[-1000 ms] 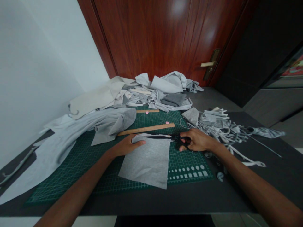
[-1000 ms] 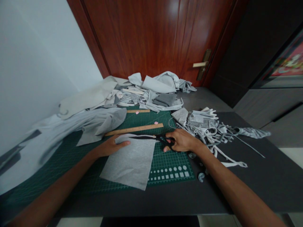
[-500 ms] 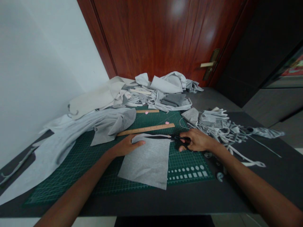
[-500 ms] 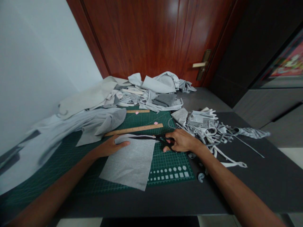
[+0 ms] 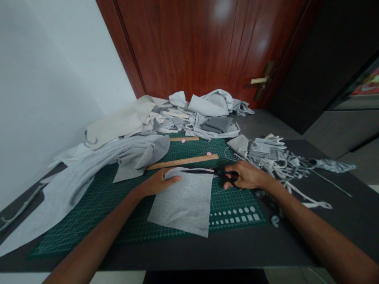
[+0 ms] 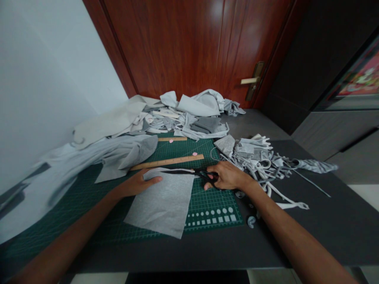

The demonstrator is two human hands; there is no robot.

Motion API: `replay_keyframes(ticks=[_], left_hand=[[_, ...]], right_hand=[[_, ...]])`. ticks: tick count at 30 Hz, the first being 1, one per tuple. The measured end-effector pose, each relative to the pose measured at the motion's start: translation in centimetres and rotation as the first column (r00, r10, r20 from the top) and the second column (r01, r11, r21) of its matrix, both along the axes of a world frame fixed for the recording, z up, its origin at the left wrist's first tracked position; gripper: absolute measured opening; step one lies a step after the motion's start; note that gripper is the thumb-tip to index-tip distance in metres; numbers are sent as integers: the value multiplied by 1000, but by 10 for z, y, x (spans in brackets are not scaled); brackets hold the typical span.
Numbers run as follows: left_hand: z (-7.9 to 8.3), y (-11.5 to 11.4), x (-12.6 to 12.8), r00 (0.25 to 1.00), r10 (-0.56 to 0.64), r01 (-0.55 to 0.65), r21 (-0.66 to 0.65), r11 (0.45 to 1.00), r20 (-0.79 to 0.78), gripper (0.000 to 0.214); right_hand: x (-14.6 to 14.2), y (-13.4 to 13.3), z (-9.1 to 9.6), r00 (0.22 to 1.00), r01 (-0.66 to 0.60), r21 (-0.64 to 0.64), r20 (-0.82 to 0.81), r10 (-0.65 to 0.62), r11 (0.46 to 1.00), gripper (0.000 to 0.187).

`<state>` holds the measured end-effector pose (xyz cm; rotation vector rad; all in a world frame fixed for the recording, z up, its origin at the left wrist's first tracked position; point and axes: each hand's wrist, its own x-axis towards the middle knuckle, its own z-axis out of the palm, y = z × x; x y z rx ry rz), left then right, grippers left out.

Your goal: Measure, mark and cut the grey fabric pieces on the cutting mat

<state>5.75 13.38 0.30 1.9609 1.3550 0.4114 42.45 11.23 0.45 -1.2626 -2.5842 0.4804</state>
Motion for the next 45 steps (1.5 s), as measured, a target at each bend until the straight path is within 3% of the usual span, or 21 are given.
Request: replay_keyframes(ticks=[4, 10, 19, 30, 45], left_hand=[[0, 0, 0, 999, -44, 44, -13, 999, 16, 57], [0, 0, 0, 1000, -10, 10, 5, 1000, 15, 55], [0, 0, 0, 1000, -3, 2, -8, 1000, -16, 57], [1, -1, 0, 998, 46, -46, 0, 999, -43, 58], [1, -1, 0, 1000, 24, -24, -3, 1000, -13, 55]], right_hand=[[0, 0, -1, 1000, -3, 9, 0, 3, 1000, 39], [0, 1, -2, 1000, -2, 15, -10, 2, 1000, 44], [2, 1, -2, 1000, -7, 19, 6, 7, 1000, 31], [1, 2, -2, 1000, -16, 15, -2, 16, 1000, 33], [-1, 0, 2, 1000, -13, 8, -11, 13, 1000, 38]])
